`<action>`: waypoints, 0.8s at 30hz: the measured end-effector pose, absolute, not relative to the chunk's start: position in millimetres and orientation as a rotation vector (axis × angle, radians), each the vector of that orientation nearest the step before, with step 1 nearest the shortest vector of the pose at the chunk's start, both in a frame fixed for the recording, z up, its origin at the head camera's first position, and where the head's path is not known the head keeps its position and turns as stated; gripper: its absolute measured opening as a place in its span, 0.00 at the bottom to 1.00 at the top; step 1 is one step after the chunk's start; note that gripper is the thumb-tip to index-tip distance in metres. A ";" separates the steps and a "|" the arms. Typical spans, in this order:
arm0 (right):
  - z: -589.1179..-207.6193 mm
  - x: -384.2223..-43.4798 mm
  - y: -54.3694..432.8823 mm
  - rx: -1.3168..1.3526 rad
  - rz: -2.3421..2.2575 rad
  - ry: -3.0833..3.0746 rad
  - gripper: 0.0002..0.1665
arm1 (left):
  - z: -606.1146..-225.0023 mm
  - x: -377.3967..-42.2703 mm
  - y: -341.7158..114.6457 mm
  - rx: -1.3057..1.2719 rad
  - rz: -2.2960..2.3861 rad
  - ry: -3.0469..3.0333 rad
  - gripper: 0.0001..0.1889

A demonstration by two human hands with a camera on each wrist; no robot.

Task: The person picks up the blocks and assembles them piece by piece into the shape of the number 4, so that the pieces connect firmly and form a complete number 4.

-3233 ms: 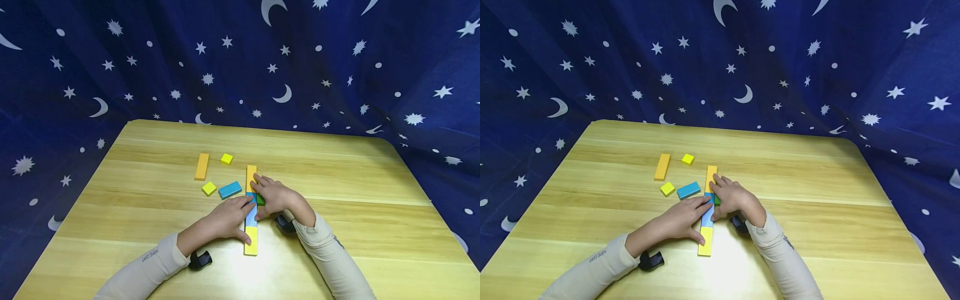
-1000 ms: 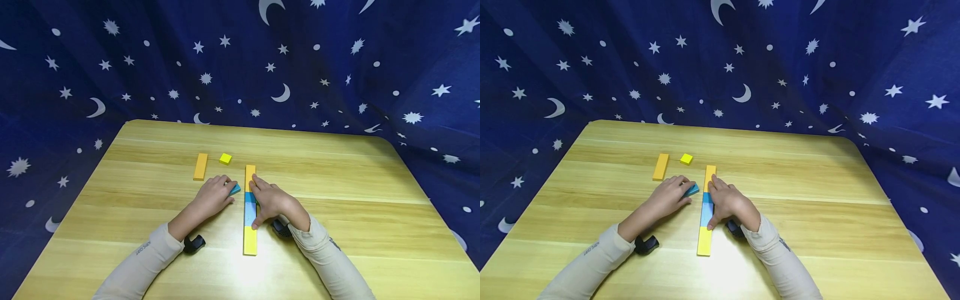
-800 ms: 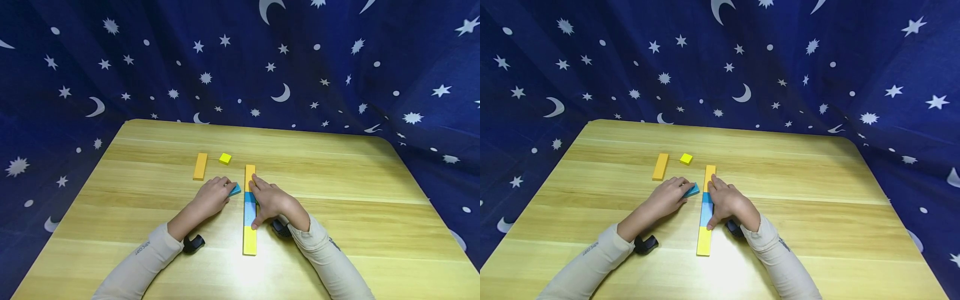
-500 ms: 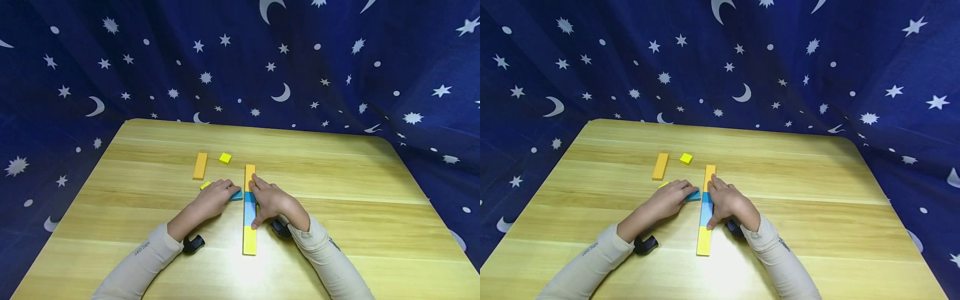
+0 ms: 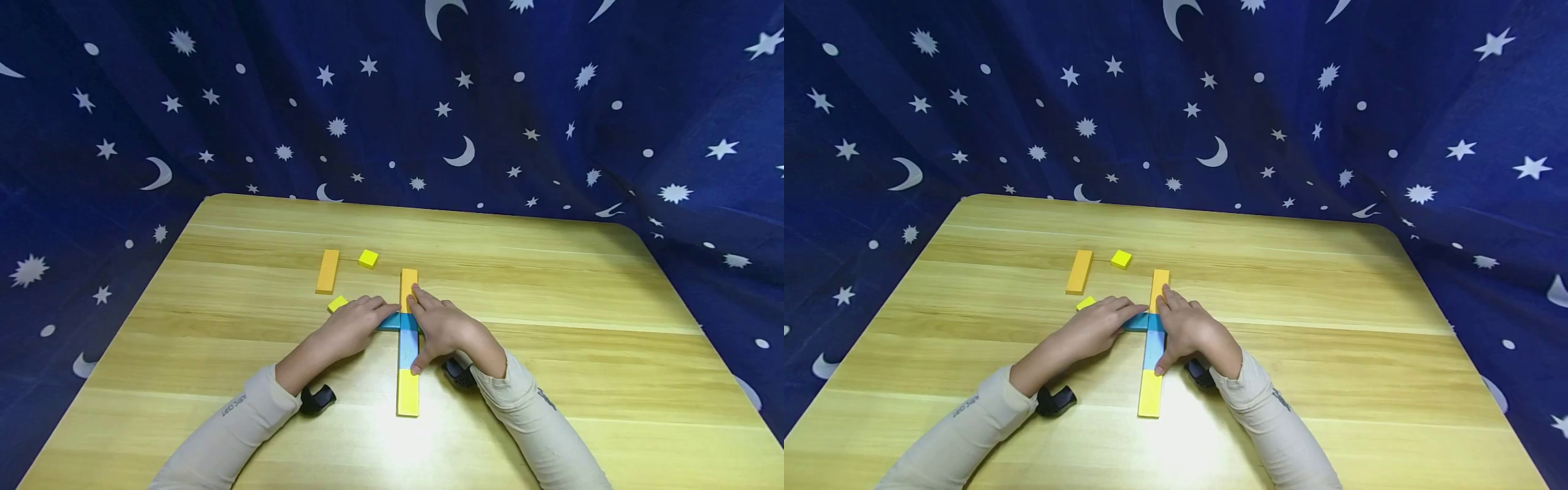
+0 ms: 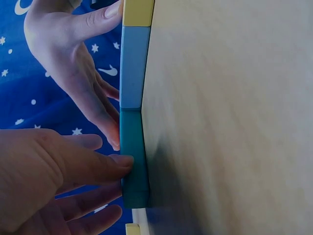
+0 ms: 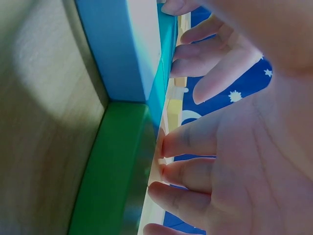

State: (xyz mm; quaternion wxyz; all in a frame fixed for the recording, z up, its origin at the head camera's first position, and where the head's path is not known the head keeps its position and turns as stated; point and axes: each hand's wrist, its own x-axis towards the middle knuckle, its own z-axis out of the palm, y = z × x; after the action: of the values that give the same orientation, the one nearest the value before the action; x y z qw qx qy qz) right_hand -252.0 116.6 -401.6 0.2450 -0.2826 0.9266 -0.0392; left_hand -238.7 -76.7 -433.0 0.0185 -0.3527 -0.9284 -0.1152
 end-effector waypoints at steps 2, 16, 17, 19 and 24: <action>-401.4 -252.2 117.0 -0.774 -0.107 2.531 0.74 | -432.9 -238.7 -76.3 -1.099 -0.351 -2.878 0.21; -402.4 -251.6 117.1 -0.778 -0.133 2.530 0.74 | -432.4 -237.3 -75.8 -1.106 -0.385 -2.871 0.20; -402.4 -251.7 117.1 -0.778 -0.132 2.531 0.74 | -432.3 -237.2 -75.8 -1.105 -0.385 -2.872 0.20; -402.0 -251.6 116.9 -0.775 -0.134 2.531 0.74 | -431.9 -237.1 -75.9 -1.105 -0.377 -2.876 0.21; -400.9 -251.3 116.7 -0.769 -0.141 2.531 0.74 | -431.1 -237.2 -76.0 -1.107 -0.355 -2.886 0.21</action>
State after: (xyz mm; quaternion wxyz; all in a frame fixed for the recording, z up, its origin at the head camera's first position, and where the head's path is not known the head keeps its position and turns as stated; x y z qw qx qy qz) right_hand -251.3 116.7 -400.9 0.2439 -0.2814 0.9266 -0.0516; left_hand -237.2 -76.0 -431.1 0.0150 -0.3556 -0.9275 -0.1141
